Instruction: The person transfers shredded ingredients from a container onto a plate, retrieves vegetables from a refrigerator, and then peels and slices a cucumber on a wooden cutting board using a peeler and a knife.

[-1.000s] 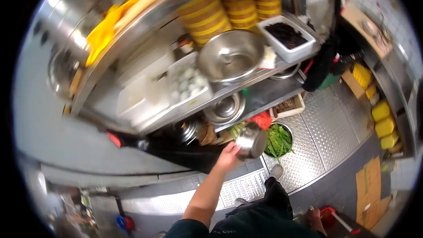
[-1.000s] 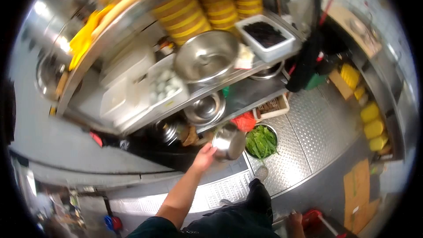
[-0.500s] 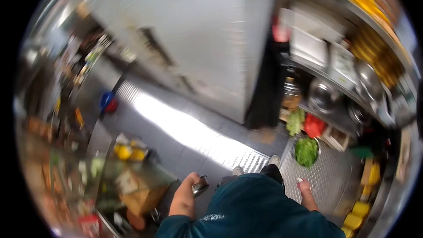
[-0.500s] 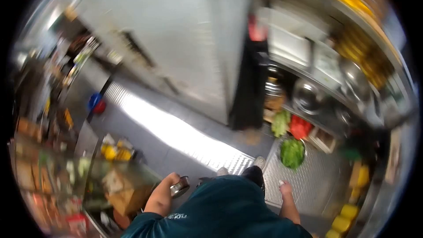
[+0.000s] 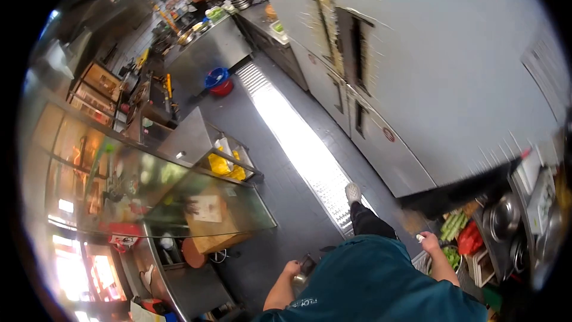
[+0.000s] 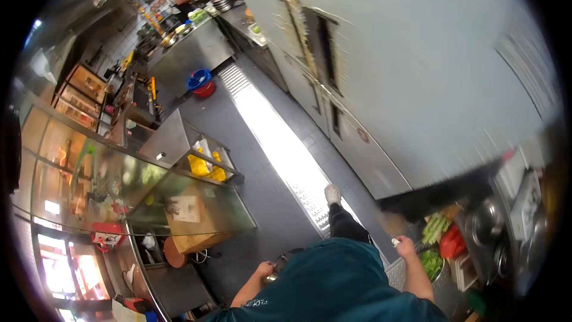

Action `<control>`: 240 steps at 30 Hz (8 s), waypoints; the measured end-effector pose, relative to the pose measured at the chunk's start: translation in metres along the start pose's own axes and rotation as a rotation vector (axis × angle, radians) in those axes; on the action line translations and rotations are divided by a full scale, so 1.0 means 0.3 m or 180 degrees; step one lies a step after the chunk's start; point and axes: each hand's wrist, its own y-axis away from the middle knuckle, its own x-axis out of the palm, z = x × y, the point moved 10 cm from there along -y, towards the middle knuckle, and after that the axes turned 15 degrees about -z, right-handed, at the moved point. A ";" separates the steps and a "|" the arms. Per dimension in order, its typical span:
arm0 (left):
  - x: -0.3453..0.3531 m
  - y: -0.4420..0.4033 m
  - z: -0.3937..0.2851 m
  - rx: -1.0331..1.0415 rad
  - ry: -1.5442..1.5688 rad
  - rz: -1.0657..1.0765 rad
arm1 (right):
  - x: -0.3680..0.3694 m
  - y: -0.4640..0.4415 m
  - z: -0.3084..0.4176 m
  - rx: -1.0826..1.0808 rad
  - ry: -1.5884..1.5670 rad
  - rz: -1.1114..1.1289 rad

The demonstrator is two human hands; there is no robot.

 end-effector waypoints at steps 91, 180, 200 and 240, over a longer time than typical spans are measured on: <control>-3.308 -3.731 -4.141 0.5580 -0.0946 -0.0992 | 0.912 -1.825 4.826 0.1220 -0.1369 -0.3197; -2.583 -2.746 -4.635 0.6432 -0.1125 0.0660 | 0.801 -1.780 4.527 0.2898 -0.2260 -0.2860; -2.084 -2.566 -3.661 0.8816 -0.5617 0.3307 | 1.118 -1.411 4.624 0.3460 -0.3726 -0.3507; -2.390 -2.452 -3.817 0.8427 -0.1275 0.3089 | 1.085 -1.437 4.579 0.3353 -0.2999 -0.3307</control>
